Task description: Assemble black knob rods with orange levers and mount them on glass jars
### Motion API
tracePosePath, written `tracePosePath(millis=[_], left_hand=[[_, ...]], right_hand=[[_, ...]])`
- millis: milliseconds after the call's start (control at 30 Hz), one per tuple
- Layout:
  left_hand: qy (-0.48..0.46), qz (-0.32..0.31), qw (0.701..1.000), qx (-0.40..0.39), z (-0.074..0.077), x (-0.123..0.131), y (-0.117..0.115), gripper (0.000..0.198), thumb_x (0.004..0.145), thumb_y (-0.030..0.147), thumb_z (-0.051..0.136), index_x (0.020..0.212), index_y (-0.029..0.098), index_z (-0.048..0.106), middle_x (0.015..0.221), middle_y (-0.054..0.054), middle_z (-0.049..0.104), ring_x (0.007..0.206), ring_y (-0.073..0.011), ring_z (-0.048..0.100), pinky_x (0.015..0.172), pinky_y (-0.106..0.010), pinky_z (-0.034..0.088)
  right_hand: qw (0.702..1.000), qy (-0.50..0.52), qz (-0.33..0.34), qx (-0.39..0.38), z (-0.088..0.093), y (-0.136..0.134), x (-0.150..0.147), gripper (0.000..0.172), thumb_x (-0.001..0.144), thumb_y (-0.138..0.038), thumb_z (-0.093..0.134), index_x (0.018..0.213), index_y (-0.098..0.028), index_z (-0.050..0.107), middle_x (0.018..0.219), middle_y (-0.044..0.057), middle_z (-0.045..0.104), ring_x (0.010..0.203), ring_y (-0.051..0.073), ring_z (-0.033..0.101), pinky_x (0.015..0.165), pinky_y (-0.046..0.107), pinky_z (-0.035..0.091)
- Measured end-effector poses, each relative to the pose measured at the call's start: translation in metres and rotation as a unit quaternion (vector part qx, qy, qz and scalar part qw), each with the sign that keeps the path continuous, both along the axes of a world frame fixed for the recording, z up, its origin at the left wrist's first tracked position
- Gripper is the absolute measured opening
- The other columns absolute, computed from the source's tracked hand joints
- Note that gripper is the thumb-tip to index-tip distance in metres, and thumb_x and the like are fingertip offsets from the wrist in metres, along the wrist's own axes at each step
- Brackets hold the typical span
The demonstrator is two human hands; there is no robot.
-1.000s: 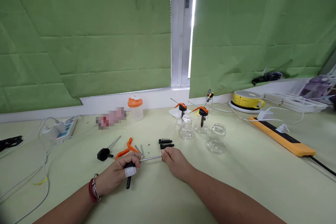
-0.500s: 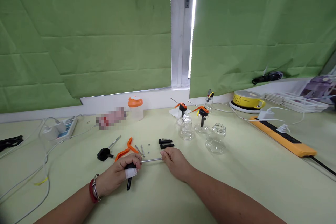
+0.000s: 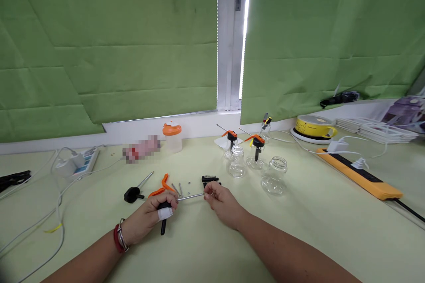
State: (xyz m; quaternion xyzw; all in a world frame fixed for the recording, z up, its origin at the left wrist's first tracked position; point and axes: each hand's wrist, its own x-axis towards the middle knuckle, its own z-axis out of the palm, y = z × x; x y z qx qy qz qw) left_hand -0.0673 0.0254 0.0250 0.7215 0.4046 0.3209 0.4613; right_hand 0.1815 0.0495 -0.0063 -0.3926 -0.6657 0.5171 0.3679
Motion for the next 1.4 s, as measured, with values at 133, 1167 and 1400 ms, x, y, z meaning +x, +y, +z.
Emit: tracePosePath(millis=[133,1167,1400], left_hand=[[0.0,-0.002,1.0,-0.008,0.0004,0.0004,-0.0003,0.004,0.077,0.022,0.057,0.08,0.019,0.059,0.092,-0.002,0.051,0.09,-0.0167,0.047,0.082,-0.028,0.036],[0.002,0.005,1.0,-0.005,-0.0006,0.0,-0.0005,0.004,0.077,0.022,0.057,0.08,0.02,0.06,0.092,-0.002,0.052,0.09,-0.0169,0.047,0.082,-0.029,0.037],[0.006,0.006,1.0,-0.006,0.001,0.0004,-0.0006,0.006,0.077,0.024,0.057,0.079,0.019,0.06,0.093,-0.003,0.052,0.09,-0.0175,0.047,0.083,-0.029,0.037]], right_hand=[[1.0,-0.019,-0.004,0.011,-0.0046,0.0015,0.0003,0.013,0.087,-0.032,0.044,0.084,-0.02,0.048,0.076,-0.001,0.048,0.059,0.009,0.038,0.057,0.023,0.033],[1.0,-0.008,0.003,0.025,-0.0044,0.0002,0.0003,0.015,0.086,-0.035,0.047,0.087,-0.021,0.048,0.071,-0.003,0.043,0.06,0.01,0.036,0.056,0.022,0.032],[1.0,-0.023,-0.004,0.019,-0.0054,0.002,-0.0001,0.021,0.087,-0.039,0.045,0.082,-0.02,0.049,0.068,-0.003,0.043,0.057,0.009,0.036,0.055,0.022,0.032]])
